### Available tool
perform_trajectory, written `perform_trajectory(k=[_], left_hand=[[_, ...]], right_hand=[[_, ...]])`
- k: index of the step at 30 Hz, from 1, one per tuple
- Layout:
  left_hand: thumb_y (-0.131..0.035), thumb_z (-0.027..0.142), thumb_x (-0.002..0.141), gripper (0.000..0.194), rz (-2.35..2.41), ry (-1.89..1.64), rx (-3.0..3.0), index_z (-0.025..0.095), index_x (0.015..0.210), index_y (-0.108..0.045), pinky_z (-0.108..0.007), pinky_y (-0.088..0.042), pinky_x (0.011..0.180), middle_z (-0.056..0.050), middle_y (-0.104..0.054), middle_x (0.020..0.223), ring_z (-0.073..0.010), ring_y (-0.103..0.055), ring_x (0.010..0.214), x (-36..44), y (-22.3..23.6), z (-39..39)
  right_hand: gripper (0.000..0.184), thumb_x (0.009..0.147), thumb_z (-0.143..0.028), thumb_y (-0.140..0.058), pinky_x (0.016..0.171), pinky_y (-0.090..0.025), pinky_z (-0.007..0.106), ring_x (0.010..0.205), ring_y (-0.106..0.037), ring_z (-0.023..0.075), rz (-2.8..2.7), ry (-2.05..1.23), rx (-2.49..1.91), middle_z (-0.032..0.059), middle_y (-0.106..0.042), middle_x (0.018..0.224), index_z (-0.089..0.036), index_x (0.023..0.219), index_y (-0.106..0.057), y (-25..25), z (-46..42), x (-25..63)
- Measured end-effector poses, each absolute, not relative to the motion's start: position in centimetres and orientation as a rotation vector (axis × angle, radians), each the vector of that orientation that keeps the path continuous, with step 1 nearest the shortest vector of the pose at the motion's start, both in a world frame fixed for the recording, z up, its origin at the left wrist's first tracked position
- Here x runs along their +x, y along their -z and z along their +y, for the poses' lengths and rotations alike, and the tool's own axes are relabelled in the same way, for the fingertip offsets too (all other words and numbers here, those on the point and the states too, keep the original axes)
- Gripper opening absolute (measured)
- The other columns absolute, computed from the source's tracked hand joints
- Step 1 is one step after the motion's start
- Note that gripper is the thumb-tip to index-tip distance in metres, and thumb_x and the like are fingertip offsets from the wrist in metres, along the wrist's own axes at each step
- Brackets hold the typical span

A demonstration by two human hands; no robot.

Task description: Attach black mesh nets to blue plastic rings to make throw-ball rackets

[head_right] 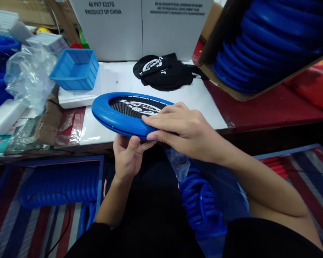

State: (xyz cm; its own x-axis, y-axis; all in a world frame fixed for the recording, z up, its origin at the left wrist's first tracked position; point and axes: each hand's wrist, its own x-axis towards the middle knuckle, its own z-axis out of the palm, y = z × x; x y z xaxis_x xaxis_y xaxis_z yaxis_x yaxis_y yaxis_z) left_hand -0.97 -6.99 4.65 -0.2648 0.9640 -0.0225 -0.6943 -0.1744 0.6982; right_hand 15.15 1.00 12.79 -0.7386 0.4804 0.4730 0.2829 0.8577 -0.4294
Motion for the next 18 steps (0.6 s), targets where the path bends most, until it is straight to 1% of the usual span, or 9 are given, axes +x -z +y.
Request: perform_trajectory(k=[5,9,15,18], left_hand=[[-0.103,0.051,0.068,0.085,0.721,-1.721,0.487,0.029,0.140,-0.063,-0.049,-0.069,0.097,-0.007,-0.079,0.119,-0.0307,-0.080,0.110,-0.70,-4.75,-7.08],[-0.101,0.047,0.072,0.079,0.710,-1.740,0.464,0.028,0.139,-0.064,-0.045,-0.070,0.095,-0.006,-0.079,0.122,-0.0284,-0.081,0.107,-0.38,-4.78,-7.17],[-0.101,0.045,0.073,0.071,0.696,-1.748,0.444,0.027,0.134,-0.067,-0.038,-0.070,0.089,-0.006,-0.078,0.123,-0.0267,-0.081,0.106,-0.15,-4.80,-7.24],[-0.101,0.046,0.073,0.072,0.707,-1.748,0.445,0.027,0.134,-0.066,-0.038,-0.070,0.089,-0.006,-0.078,0.123,-0.0271,-0.081,0.107,-0.18,-4.68,-7.29]], right_hand=[[0.028,0.099,-0.042,-0.077,0.096,-0.063,0.044,0.104,-0.079,0.0265,-2.387,-0.581,-0.618,0.0010,-0.086,0.106,-0.035,0.125,-0.084,-13.01,1.14,14.88],[0.027,0.096,-0.045,-0.081,0.093,-0.064,0.041,0.100,-0.079,0.0253,-2.308,-0.651,-0.626,0.0003,-0.085,0.101,-0.036,0.121,-0.085,-12.84,1.16,14.78],[0.026,0.097,-0.038,-0.081,0.093,-0.064,0.041,0.102,-0.079,0.0255,-2.368,-0.611,-0.623,-0.0013,-0.086,0.102,-0.038,0.123,-0.085,-13.16,1.19,14.80],[0.029,0.098,-0.034,-0.080,0.094,-0.063,0.043,0.105,-0.079,0.0262,-2.401,-0.568,-0.604,-0.0013,-0.086,0.108,-0.039,0.126,-0.083,-13.11,1.10,14.87]])
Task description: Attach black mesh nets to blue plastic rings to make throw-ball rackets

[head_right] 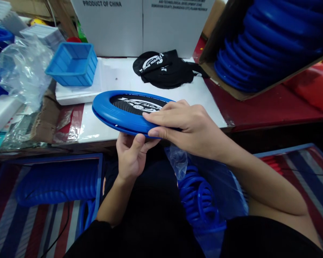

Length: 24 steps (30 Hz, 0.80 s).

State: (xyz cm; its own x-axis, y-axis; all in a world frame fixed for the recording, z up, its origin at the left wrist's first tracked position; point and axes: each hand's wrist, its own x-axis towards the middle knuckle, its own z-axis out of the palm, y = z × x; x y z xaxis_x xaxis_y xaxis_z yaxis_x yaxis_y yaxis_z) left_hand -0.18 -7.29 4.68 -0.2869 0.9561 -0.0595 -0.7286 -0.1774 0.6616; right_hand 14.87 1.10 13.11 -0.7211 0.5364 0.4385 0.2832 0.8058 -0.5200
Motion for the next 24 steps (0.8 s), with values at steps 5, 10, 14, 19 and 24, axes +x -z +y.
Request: perform_trajectory(k=[5,10,14,19,24], left_hand=[[-0.101,0.048,0.072,0.078,0.704,-1.726,0.464,0.027,0.137,-0.065,-0.044,-0.070,0.093,-0.007,-0.080,0.116,-0.0272,-0.081,0.104,-0.3,-4.4,-7.4],[-0.101,0.050,0.071,0.078,0.705,-1.733,0.485,0.027,0.136,-0.065,-0.047,-0.069,0.095,-0.007,-0.080,0.116,-0.0286,-0.080,0.107,-0.5,-4.3,-7.3],[-0.100,0.053,0.072,0.079,0.718,-1.718,0.516,0.026,0.138,-0.064,-0.049,-0.069,0.097,-0.008,-0.080,0.114,-0.0305,-0.080,0.109,-0.8,-4.4,-7.2],[-0.099,0.053,0.073,0.081,0.722,-1.728,0.531,0.027,0.141,-0.063,-0.051,-0.069,0.098,-0.008,-0.080,0.117,-0.0310,-0.080,0.111,-0.8,-4.4,-7.1],[-0.100,0.054,0.072,0.083,0.738,-1.722,0.514,0.028,0.142,-0.062,-0.050,-0.069,0.098,-0.007,-0.080,0.118,-0.0304,-0.080,0.110,-0.6,-4.7,-7.2]], right_hand=[[0.035,0.100,-0.029,-0.077,0.094,-0.061,0.046,0.106,-0.079,0.0274,-2.420,-0.468,-0.550,0.0000,-0.085,0.118,-0.037,0.134,-0.079,-12.5,0.9,15.1],[0.039,0.100,-0.026,-0.076,0.094,-0.060,0.048,0.106,-0.078,0.0274,-2.428,-0.421,-0.512,0.0004,-0.085,0.121,-0.037,0.137,-0.077,-12.1,0.8,15.3],[0.041,0.100,-0.025,-0.076,0.093,-0.060,0.047,0.107,-0.077,0.0273,-2.410,-0.388,-0.490,0.0007,-0.085,0.121,-0.036,0.140,-0.075,-11.8,0.6,15.2],[0.035,0.102,-0.027,-0.074,0.095,-0.059,0.047,0.107,-0.078,0.0275,-2.381,-0.409,-0.524,0.0017,-0.085,0.119,-0.035,0.135,-0.078,-11.7,0.8,14.9],[0.028,0.101,-0.035,-0.075,0.097,-0.060,0.046,0.106,-0.078,0.0274,-2.383,-0.485,-0.574,0.0009,-0.086,0.115,-0.036,0.128,-0.082,-12.4,1.1,14.7]])
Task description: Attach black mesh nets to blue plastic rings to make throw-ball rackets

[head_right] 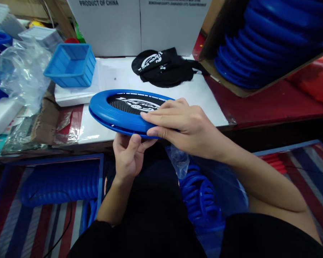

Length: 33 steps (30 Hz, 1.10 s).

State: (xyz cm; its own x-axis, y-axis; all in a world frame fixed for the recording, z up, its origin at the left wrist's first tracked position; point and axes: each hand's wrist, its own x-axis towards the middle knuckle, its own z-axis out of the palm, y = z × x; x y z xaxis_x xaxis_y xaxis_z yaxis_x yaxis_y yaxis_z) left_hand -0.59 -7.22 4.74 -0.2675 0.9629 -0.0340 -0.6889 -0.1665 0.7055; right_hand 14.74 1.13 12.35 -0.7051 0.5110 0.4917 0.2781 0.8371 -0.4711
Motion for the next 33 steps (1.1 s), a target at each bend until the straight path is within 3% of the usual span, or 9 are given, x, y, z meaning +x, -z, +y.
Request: perform_trajectory(k=[10,17,28,33], left_hand=[[-0.103,0.048,0.068,0.084,0.715,-1.716,0.426,0.030,0.140,-0.064,-0.050,-0.067,0.101,-0.006,-0.079,0.123,-0.0308,-0.080,0.112,-0.32,-5.22,-7.40],[-0.103,0.043,0.070,0.074,0.701,-1.753,0.431,0.026,0.133,-0.067,-0.045,-0.069,0.095,-0.004,-0.080,0.114,-0.0245,-0.081,0.100,-0.51,-5.26,-7.57],[-0.104,0.047,0.066,0.079,0.713,-1.734,0.435,0.026,0.133,-0.066,-0.045,-0.070,0.092,-0.006,-0.080,0.112,-0.0277,-0.082,0.101,-0.44,-5.23,-7.51],[-0.104,0.049,0.065,0.084,0.703,-1.712,0.429,0.026,0.135,-0.066,-0.050,-0.069,0.095,-0.006,-0.080,0.111,-0.0308,-0.081,0.103,-0.52,-5.30,-7.41]], right_hand=[[0.025,0.100,-0.046,-0.075,0.102,-0.060,0.047,0.106,-0.078,0.0273,-2.401,-0.544,-0.656,0.0003,-0.086,0.108,-0.036,0.120,-0.085,-13.19,1.05,14.68],[0.025,0.101,-0.042,-0.074,0.099,-0.060,0.048,0.105,-0.078,0.0275,-2.405,-0.511,-0.605,0.0009,-0.086,0.110,-0.036,0.123,-0.084,-13.04,1.05,14.52],[0.028,0.102,-0.039,-0.072,0.093,-0.059,0.051,0.104,-0.078,0.0287,-2.414,-0.415,-0.569,0.0020,-0.086,0.115,-0.036,0.128,-0.082,-12.65,0.59,14.80],[0.029,0.102,-0.039,-0.072,0.092,-0.059,0.050,0.105,-0.077,0.0289,-2.434,-0.419,-0.589,0.0019,-0.085,0.117,-0.036,0.130,-0.080,-12.66,0.55,14.94]])
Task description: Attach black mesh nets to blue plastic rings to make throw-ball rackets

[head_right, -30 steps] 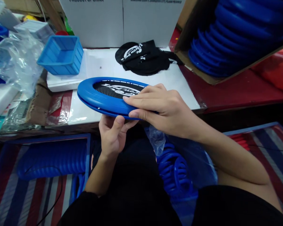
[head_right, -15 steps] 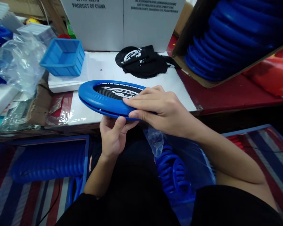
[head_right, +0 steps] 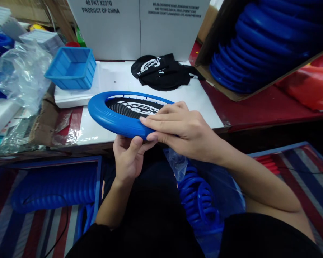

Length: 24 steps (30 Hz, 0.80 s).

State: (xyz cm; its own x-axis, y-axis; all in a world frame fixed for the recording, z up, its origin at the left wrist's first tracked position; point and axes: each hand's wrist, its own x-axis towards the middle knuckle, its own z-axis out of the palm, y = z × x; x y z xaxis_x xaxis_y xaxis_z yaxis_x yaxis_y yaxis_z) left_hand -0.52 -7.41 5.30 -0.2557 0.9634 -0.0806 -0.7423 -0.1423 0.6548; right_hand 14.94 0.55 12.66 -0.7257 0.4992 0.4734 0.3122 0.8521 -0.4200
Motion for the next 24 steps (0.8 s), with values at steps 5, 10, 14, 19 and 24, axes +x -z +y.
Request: perform_trajectory(k=[5,10,14,19,24], left_hand=[[-0.102,0.049,0.068,0.072,0.738,-1.718,0.425,0.023,0.127,-0.069,-0.043,-0.069,0.093,-0.006,-0.081,0.110,-0.0273,-0.080,0.104,-0.7,-4.9,-7.9],[-0.100,0.049,0.072,0.057,0.837,-1.665,0.239,0.016,0.108,-0.072,-0.027,-0.066,0.078,-0.007,-0.080,0.104,-0.0190,-0.079,0.091,-0.8,-3.1,-9.7],[-0.103,0.048,0.067,0.056,0.931,-1.623,0.070,0.014,0.101,-0.073,-0.019,-0.059,0.066,-0.003,-0.079,0.094,-0.0134,-0.076,0.080,-0.9,-1.0,-11.3],[-0.105,0.041,0.062,0.049,1.032,-1.589,-0.029,0.013,0.082,-0.071,-0.016,-0.052,0.057,0.002,-0.070,0.074,-0.0084,-0.066,0.065,-1.1,1.4,-12.1],[-0.103,0.036,0.061,0.043,1.094,-1.564,-0.094,0.013,0.072,-0.068,-0.018,-0.052,0.059,0.002,-0.067,0.071,-0.0091,-0.064,0.066,-1.6,3.1,-12.5]], right_hand=[[0.032,0.105,-0.034,-0.069,0.094,-0.055,0.049,0.109,-0.075,0.0277,-2.480,-0.357,-0.523,0.0021,-0.084,0.122,-0.035,0.136,-0.077,-12.0,0.4,14.6],[0.033,0.107,-0.025,-0.063,0.092,-0.049,0.047,0.108,-0.071,0.0261,-2.533,-0.162,-0.418,0.0098,-0.082,0.127,-0.024,0.139,-0.073,-7.7,-1.2,14.1],[0.033,0.104,-0.018,-0.063,0.091,-0.049,0.049,0.108,-0.072,0.0278,-2.543,-0.023,-0.414,0.0110,-0.081,0.131,-0.025,0.133,-0.076,-2.6,-3.4,13.9],[0.029,0.101,-0.021,-0.066,0.088,-0.055,0.048,0.107,-0.076,0.0280,-2.514,-0.070,-0.464,0.0097,-0.081,0.130,-0.028,0.125,-0.080,1.6,-5.6,13.3],[0.035,0.097,-0.013,-0.063,0.090,-0.056,0.049,0.111,-0.077,0.0293,-2.508,-0.162,-0.450,0.0113,-0.082,0.126,-0.022,0.127,-0.078,3.4,-6.8,12.7]])
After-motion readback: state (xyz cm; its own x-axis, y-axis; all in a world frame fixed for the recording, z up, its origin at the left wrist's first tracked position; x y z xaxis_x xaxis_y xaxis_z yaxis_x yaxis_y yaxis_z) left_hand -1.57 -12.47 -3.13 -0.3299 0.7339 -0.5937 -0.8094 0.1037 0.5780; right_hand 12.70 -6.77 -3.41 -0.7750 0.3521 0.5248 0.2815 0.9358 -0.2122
